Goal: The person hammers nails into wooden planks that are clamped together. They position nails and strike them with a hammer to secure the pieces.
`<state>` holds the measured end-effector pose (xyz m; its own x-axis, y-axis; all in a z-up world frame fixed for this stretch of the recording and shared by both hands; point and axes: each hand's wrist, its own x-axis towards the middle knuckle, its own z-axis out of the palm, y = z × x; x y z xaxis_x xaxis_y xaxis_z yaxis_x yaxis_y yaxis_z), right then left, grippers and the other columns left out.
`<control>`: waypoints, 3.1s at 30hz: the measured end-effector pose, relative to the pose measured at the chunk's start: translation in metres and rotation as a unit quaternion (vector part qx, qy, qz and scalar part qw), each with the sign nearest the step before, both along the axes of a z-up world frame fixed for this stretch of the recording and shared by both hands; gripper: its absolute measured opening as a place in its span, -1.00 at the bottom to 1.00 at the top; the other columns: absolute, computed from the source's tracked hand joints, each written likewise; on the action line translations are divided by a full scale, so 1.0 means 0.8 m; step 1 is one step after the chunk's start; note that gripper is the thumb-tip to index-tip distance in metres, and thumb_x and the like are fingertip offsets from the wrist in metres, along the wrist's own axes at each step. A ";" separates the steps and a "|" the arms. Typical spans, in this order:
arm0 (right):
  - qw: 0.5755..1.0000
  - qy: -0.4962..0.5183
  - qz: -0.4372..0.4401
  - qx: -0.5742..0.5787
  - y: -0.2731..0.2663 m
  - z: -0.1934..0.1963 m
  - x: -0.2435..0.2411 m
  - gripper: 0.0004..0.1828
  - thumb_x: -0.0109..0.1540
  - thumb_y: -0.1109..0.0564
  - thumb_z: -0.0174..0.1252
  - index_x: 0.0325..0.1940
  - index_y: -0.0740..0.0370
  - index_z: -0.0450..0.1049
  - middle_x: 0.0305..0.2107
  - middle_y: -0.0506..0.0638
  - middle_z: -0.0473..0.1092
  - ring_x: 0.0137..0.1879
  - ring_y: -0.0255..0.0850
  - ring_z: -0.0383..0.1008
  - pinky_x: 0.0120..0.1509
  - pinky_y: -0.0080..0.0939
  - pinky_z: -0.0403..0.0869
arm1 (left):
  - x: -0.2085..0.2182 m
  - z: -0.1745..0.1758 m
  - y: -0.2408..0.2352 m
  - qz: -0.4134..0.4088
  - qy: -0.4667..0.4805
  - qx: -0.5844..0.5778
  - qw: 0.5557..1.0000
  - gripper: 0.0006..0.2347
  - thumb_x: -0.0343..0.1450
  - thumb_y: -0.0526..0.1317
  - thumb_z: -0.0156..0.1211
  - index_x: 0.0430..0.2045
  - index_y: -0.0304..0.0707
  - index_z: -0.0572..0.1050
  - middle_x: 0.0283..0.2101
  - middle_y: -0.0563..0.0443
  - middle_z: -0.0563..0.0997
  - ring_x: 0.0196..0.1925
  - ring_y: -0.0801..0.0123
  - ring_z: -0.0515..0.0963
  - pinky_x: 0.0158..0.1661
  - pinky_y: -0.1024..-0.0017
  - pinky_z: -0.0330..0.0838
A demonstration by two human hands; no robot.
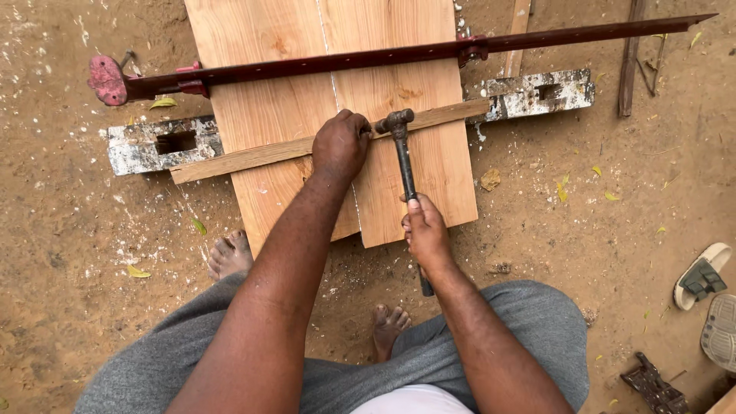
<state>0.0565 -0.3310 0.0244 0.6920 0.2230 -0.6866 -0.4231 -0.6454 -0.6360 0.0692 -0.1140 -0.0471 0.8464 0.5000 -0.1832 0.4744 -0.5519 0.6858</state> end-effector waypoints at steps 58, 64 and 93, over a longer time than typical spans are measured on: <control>0.926 -0.122 0.289 -0.208 -0.033 -0.059 0.016 -0.64 0.41 -0.19 -0.04 -0.05 0.14 0.34 -0.47 -0.01 0.41 -0.38 -0.20 0.41 -0.30 -0.09 0.35 | -0.045 -0.018 0.077 0.394 -0.142 -0.566 0.710 -0.80 0.54 -0.39 -0.10 0.00 -0.45 0.43 -0.18 -0.20 0.67 -0.27 0.32 0.68 -0.21 0.46 0.69; 0.993 -0.011 0.117 -0.013 -0.056 -0.073 0.008 -0.67 0.41 -0.12 0.04 -0.18 0.20 0.36 -0.58 -0.11 0.22 -0.56 -0.34 0.18 -0.53 -0.23 0.24 | -0.079 -0.013 0.049 0.301 -0.110 -0.398 0.860 -0.80 0.51 -0.27 0.21 -0.03 -0.30 0.62 -0.17 -0.11 0.70 -0.16 0.33 0.64 -0.07 0.37 0.55; 0.951 -0.162 0.241 -0.108 0.007 0.018 0.001 -0.66 0.41 -0.15 -0.01 -0.02 0.16 0.43 -0.53 -0.11 0.36 -0.39 -0.34 0.40 -0.28 -0.21 0.42 | -0.061 -0.028 0.022 0.093 -0.020 0.020 0.995 -0.90 0.37 -0.23 0.39 -0.35 -0.19 0.60 -0.30 -0.01 0.63 -0.20 0.26 0.61 -0.12 0.24 0.56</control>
<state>0.0571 -0.3257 0.0388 0.7289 0.4454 -0.5199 0.1503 -0.8450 -0.5132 0.0202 -0.0967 -0.0693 0.7454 0.6542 -0.1282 0.5430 -0.4843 0.6859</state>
